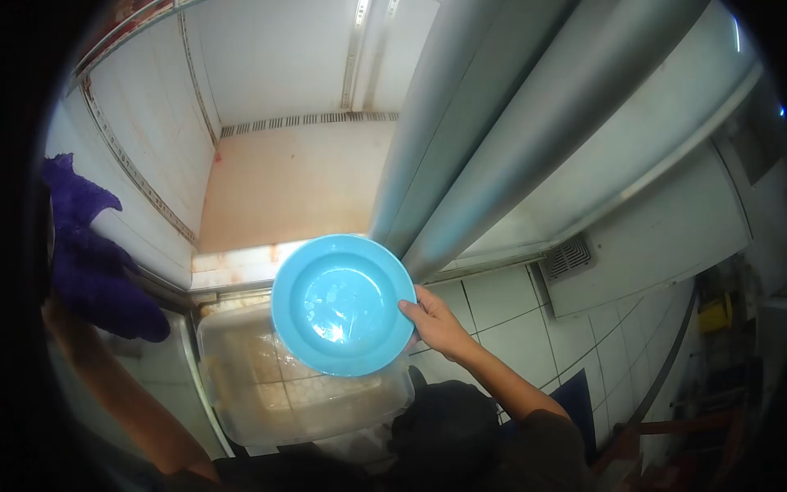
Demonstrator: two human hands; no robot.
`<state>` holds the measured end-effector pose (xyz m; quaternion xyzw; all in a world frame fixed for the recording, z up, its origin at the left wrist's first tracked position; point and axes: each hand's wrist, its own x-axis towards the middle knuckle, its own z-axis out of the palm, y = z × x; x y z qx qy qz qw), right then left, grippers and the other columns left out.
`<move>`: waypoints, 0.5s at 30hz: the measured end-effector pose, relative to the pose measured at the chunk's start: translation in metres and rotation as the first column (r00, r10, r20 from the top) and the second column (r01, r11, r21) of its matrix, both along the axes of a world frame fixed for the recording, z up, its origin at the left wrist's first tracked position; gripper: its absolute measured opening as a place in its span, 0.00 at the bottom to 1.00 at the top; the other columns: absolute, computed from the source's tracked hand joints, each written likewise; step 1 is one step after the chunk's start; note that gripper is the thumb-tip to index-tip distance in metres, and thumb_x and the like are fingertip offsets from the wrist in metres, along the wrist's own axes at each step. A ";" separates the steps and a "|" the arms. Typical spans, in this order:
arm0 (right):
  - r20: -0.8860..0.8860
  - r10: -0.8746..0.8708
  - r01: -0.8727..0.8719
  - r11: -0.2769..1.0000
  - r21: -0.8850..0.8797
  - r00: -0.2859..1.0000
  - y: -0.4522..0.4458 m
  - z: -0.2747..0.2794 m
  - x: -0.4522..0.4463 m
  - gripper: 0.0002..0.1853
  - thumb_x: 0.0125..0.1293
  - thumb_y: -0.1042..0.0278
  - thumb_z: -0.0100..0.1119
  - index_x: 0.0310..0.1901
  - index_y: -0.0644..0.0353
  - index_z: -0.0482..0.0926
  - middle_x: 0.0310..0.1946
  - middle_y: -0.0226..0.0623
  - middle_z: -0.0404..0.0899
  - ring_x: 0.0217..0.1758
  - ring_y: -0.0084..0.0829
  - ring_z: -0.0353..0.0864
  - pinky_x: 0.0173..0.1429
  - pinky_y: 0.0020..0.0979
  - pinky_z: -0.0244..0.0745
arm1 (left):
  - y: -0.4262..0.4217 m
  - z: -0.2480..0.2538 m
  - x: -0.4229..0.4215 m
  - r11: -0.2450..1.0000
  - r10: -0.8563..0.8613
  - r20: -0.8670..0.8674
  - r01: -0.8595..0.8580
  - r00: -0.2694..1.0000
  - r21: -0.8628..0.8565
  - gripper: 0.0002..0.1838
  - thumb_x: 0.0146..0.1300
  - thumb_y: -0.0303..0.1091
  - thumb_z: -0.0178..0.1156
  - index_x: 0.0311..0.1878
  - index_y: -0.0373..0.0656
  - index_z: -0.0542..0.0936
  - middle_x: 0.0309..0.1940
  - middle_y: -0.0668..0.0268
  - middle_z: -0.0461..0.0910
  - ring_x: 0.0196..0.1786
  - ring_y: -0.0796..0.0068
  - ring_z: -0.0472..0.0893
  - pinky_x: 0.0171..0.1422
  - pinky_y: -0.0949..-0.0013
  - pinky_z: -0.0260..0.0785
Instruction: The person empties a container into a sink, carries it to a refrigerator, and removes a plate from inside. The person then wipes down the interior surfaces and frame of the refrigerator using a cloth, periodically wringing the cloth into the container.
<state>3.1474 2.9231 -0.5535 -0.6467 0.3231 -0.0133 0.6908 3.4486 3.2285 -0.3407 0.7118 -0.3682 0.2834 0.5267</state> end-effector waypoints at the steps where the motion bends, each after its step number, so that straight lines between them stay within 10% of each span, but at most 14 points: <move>1: 0.001 -0.001 0.001 1.000 0.008 1.000 0.000 -0.002 -0.002 0.19 0.79 0.63 0.46 0.66 0.62 0.69 0.46 0.38 0.80 0.40 0.25 0.84 0.31 0.27 0.84 | -0.001 -0.001 -0.002 1.000 0.004 0.000 -0.004 1.000 0.014 0.25 0.72 0.46 0.59 0.60 0.33 0.73 0.52 0.56 0.79 0.53 0.66 0.79 0.63 0.63 0.72; 15: -0.037 -0.693 0.674 0.712 -0.196 0.720 -0.012 -0.075 -0.175 0.21 0.71 0.65 0.43 0.60 0.68 0.71 0.48 0.42 0.77 0.51 0.33 0.77 0.59 0.32 0.73 | -0.038 -0.015 -0.004 0.993 0.008 -0.079 0.001 0.997 0.121 0.19 0.71 0.47 0.60 0.50 0.39 0.78 0.44 0.61 0.80 0.46 0.68 0.79 0.56 0.59 0.73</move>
